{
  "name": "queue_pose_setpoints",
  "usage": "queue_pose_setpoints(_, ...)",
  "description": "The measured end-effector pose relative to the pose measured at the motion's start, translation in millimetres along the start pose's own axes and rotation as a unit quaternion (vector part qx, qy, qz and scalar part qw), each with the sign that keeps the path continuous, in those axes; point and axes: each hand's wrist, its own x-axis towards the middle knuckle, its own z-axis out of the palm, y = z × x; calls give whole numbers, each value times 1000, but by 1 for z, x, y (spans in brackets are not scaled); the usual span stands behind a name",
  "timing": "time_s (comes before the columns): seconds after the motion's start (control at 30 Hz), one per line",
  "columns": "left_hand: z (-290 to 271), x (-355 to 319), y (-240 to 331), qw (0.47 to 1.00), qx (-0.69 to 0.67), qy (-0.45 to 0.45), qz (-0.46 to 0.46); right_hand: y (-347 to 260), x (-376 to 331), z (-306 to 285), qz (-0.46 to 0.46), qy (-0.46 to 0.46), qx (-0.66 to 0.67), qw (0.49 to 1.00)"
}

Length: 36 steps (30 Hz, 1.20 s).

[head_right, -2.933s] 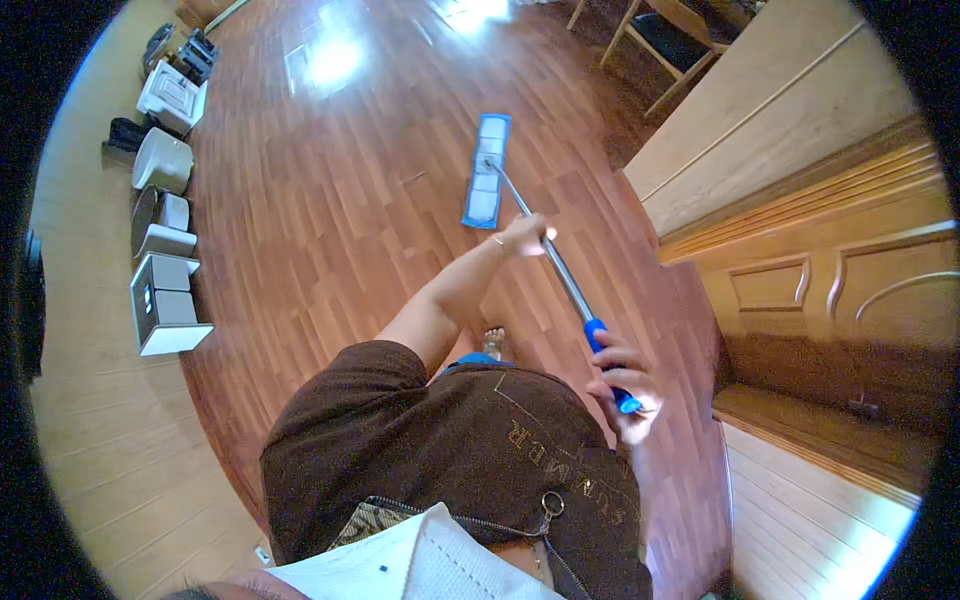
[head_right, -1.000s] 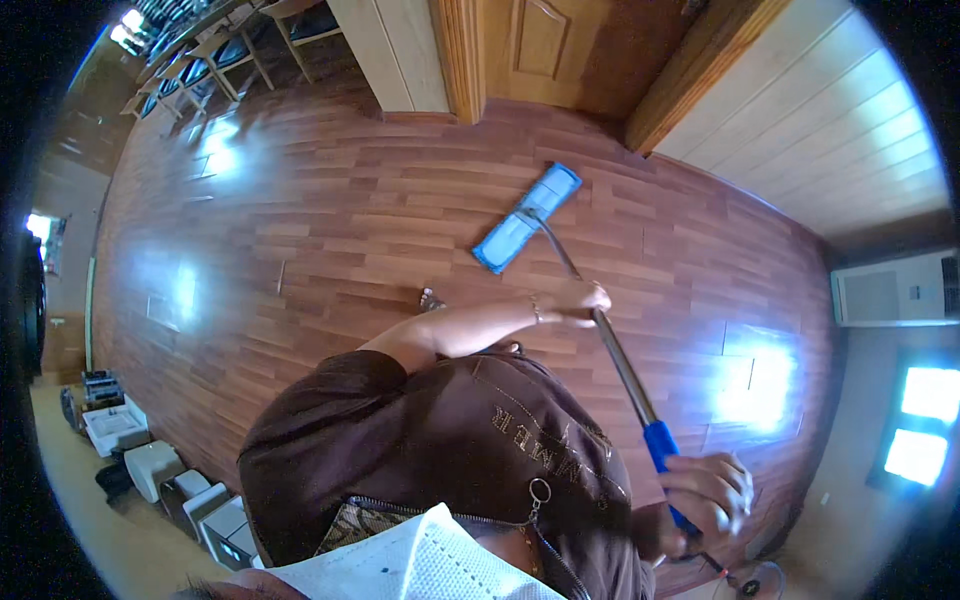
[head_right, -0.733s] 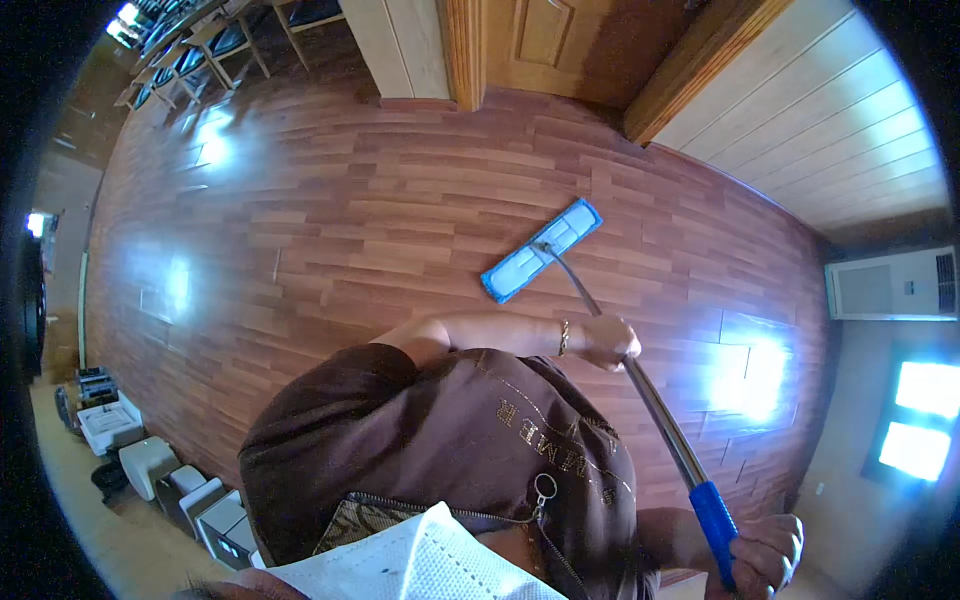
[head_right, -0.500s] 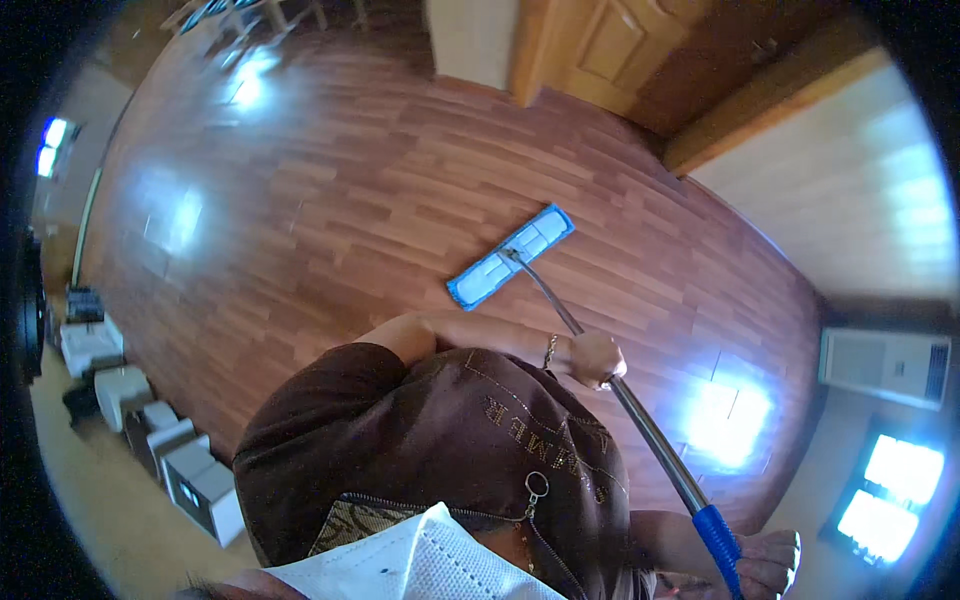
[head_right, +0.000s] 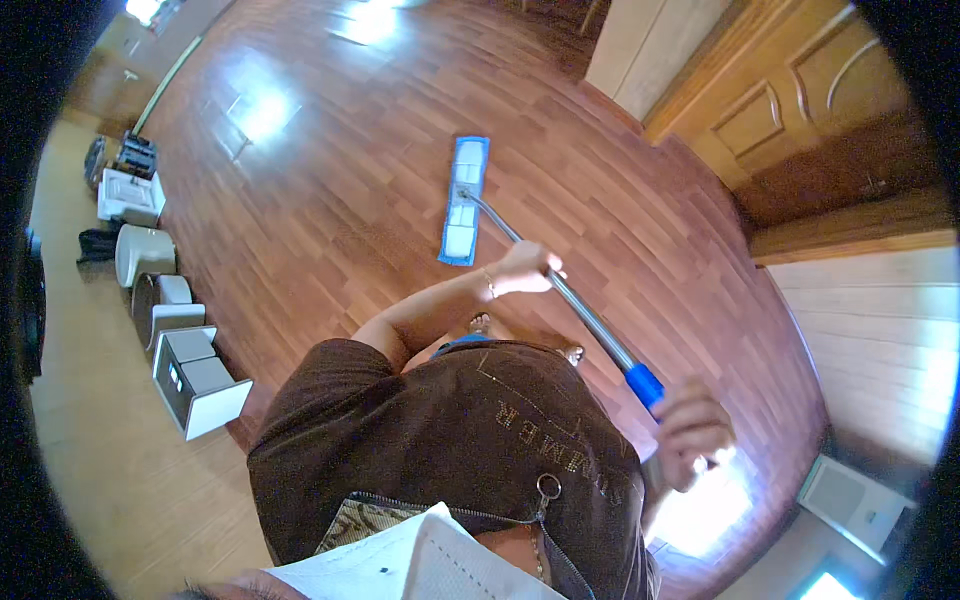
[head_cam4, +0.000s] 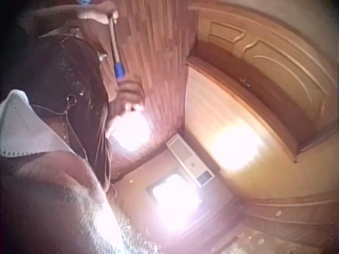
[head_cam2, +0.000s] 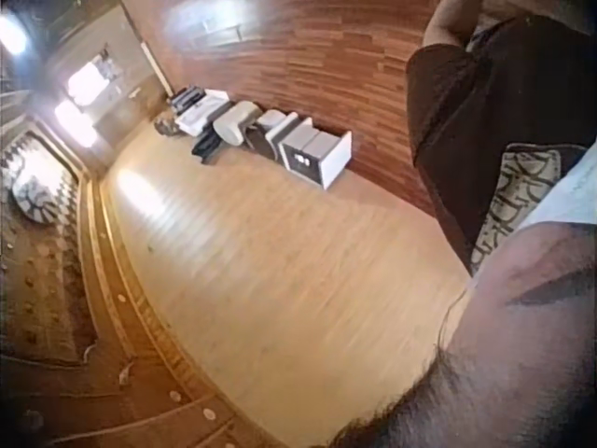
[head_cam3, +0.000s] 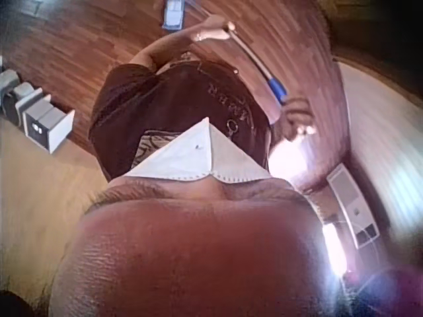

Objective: The person cleans the wooden floor by wiping it across different areas of the room using a flat mop.

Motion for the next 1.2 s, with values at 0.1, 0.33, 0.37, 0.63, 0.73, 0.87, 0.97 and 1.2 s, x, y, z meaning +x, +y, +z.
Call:
queue_pose_setpoints(0.1,32,-2,-9,995,25,82,-51,15,-19,-26,86,-63,65,992)
queue_pose_setpoints(0.33,102,-2,-49,968,-33,234,-80,52,-17,-102,195,-307,71,929)
queue_pose_setpoints(0.37,108,4,-47,962,-3,267,-58,56,-11,-113,210,-327,75,918)
queue_pose_setpoints(0.63,122,4,-44,859,-337,319,-215,49,59,-182,243,-407,128,871)
queue_pose_setpoints(0.73,77,4,25,595,-665,349,-285,36,94,-179,273,-421,104,859)
queue_pose_setpoints(0.87,19,-16,78,920,76,336,-186,3,144,-172,309,-394,130,856)
queue_pose_setpoints(0.97,-10,-25,92,925,77,292,-231,-23,170,-159,324,-350,159,865)
queue_pose_setpoints(1.2,-90,-1,138,963,22,230,-138,-97,204,-122,344,-209,100,910)
